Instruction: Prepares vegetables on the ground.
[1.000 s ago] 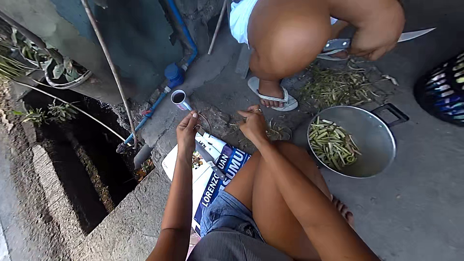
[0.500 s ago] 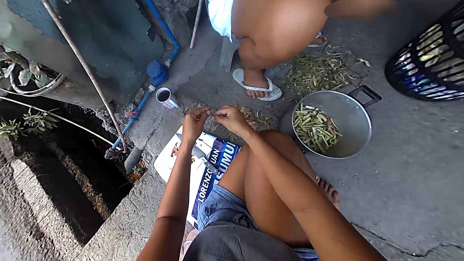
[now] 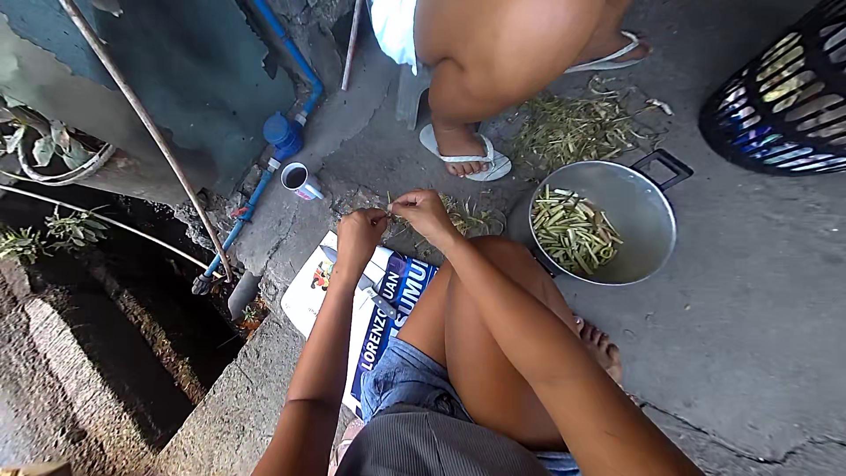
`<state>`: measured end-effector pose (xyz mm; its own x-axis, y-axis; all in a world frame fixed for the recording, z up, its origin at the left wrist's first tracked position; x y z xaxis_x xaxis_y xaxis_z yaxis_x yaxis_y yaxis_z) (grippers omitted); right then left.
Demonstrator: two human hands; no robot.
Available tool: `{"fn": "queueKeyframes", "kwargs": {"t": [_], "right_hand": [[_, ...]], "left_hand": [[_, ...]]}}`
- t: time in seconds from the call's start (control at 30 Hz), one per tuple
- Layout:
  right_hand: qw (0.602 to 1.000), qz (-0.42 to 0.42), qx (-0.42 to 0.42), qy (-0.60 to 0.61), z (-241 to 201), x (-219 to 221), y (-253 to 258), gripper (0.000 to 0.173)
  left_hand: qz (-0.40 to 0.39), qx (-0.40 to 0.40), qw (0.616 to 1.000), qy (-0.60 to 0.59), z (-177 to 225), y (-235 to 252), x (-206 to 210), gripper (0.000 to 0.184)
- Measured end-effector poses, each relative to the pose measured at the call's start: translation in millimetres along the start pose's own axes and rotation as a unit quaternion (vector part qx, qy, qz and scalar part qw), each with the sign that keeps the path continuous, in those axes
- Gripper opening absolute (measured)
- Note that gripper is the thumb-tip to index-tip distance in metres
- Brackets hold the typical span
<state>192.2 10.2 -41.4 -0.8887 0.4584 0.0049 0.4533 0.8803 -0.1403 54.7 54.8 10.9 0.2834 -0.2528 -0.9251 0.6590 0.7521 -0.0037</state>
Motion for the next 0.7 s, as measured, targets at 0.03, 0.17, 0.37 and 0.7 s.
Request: {"fn": "queueKeyframes", "kwargs": {"t": [0.03, 0.17, 0.37, 0.7], "right_hand": [[1.0, -0.002, 0.004, 0.0, 0, 0, 0, 0.014], [1.0, -0.003, 0.015, -0.026, -1, 2, 1, 0.016], [0.969, 0.026, -0.049, -0.241, -8, -5, -8, 0.027], [0.88, -0.145, -0.243, -0.381, -20, 43, -27, 0.019]], "left_hand": [[0.001, -0.005, 1.0, 0.0, -1, 1, 1, 0.013], [0.006, -0.011, 1.0, 0.01, -5, 3, 6, 0.014], [-0.038, -0.037, 0.992, 0.113, -9, 5, 19, 0.017], [-0.199, -0.007, 0.969, 0.146, 5, 13, 9, 0.024]]}}
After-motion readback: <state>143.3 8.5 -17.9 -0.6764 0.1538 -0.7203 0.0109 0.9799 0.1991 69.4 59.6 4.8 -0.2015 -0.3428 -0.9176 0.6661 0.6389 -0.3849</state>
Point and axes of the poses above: each hand's wrist, its own y-axis towards the middle knuckle, its own x-axis out of the palm, z = x × y, the point moved 7 cm from there along y, towards the middle knuckle, and after that the axes turned 10 degrees about y, right-handed, at the moved point
